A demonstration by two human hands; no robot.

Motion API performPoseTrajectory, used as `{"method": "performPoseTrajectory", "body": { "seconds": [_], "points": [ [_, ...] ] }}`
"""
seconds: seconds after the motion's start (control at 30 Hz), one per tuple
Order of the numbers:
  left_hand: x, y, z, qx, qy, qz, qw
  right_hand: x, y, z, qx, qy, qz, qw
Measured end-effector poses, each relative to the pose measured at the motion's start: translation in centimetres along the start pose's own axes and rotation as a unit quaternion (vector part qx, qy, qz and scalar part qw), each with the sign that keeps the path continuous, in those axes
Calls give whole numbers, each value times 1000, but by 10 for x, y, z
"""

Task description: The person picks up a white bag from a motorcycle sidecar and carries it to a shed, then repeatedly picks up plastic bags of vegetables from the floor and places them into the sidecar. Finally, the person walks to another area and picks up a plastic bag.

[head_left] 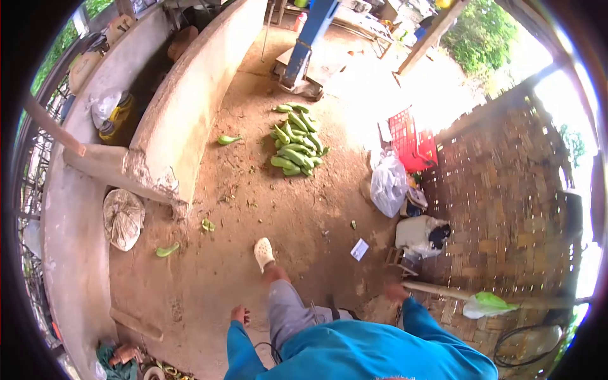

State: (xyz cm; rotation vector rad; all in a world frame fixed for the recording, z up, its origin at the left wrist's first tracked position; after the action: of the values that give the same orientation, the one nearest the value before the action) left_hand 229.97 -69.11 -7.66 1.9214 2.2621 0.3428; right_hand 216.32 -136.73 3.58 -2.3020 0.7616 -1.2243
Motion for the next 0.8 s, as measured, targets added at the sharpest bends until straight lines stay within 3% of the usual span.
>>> {"method": "performPoseTrajectory", "body": {
  "seconds": [0.03,0.07,0.1,0.13,0.27,0.33,0.4,0.47,0.6,0.67,0.8],
  "points": [
    [-16,32,4,-66,-9,-42,997,-2,-40,-16,-243,-189,-2,952],
    [-32,56,19,-59,-14,-47,997,7,-83,-31,-359,-197,117,905],
    [-52,84,30,-91,-80,-85,989,19,-126,-35,-464,-197,234,831],
    [-68,114,36,-121,-144,-118,975,29,-140,-24,-470,-198,235,827],
    [-120,222,0,-144,-143,-115,972,67,-204,16,-487,-88,361,791],
    [-129,251,0,-126,-139,-133,973,100,-226,50,-455,-14,345,821],
    [-124,271,-1,-154,-167,-118,967,123,-235,73,-443,1,331,833],
    [-111,274,9,-108,-124,-99,981,147,-245,94,-426,21,314,848],
    [-77,256,35,-17,-90,-122,988,178,-259,109,-413,64,374,828],
    [-73,267,26,30,-61,-67,995,184,-253,103,-410,83,383,824],
    [-105,313,36,35,-28,-28,999,165,-206,76,-475,73,428,765]
  ]
}}
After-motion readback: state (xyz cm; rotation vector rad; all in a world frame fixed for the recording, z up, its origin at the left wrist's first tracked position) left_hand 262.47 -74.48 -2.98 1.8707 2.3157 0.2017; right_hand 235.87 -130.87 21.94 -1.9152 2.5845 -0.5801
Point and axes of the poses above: each hand's wrist, its own z-axis towards the middle knuckle, its own x-axis out of the back of the hand, y = z × x, the point moved 6 cm from there along z, towards the middle knuckle, and after that the axes turned 8 degrees about -z, right-handed, at the moved point
